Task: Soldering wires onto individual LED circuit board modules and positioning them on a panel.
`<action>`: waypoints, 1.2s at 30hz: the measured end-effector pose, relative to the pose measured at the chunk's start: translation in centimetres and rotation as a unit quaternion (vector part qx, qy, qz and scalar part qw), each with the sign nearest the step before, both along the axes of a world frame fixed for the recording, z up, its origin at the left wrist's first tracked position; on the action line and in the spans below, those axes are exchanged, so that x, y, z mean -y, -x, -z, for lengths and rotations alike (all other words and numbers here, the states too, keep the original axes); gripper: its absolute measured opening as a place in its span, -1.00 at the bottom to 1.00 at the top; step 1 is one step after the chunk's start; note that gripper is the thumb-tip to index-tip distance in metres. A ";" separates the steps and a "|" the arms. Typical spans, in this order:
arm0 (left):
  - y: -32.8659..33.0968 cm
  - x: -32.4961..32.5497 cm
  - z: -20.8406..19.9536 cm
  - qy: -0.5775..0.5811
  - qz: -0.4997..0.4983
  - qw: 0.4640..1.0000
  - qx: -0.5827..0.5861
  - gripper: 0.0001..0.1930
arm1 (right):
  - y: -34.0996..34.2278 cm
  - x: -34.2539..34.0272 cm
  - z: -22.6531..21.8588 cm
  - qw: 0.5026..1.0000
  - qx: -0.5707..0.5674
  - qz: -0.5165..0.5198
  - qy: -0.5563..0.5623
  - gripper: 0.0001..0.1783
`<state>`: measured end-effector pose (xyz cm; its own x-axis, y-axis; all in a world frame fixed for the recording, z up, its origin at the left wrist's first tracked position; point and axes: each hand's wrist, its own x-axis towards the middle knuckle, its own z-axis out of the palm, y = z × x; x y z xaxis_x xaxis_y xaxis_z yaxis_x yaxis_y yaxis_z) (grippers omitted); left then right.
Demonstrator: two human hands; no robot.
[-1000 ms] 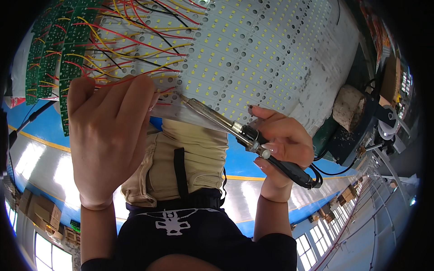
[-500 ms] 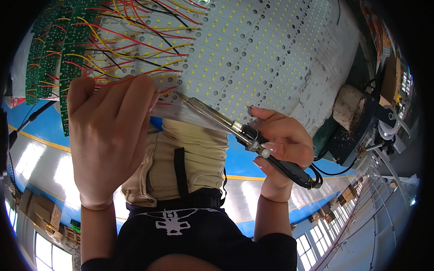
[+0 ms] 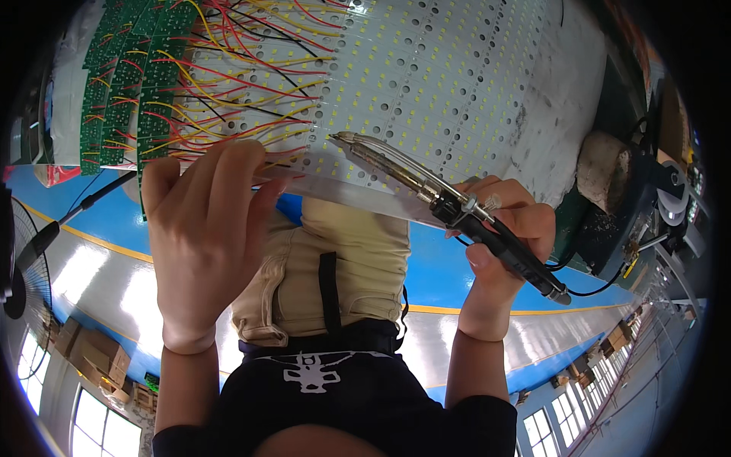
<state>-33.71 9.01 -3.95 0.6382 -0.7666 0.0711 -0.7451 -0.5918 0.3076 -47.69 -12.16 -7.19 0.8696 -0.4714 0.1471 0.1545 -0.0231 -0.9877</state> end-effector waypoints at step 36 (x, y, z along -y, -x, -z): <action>0.8 -2.3 4.8 0.244 0.030 0.957 0.158 -0.73 | -3.2 -3.4 -2.4 0.877 0.167 0.209 -0.400 -0.67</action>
<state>-34.56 11.32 -8.80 0.4824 -0.6279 0.6108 -0.8742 -0.3890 0.2905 -44.46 -8.77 -4.83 0.5673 -0.8074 -0.1624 0.5816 0.5324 -0.6151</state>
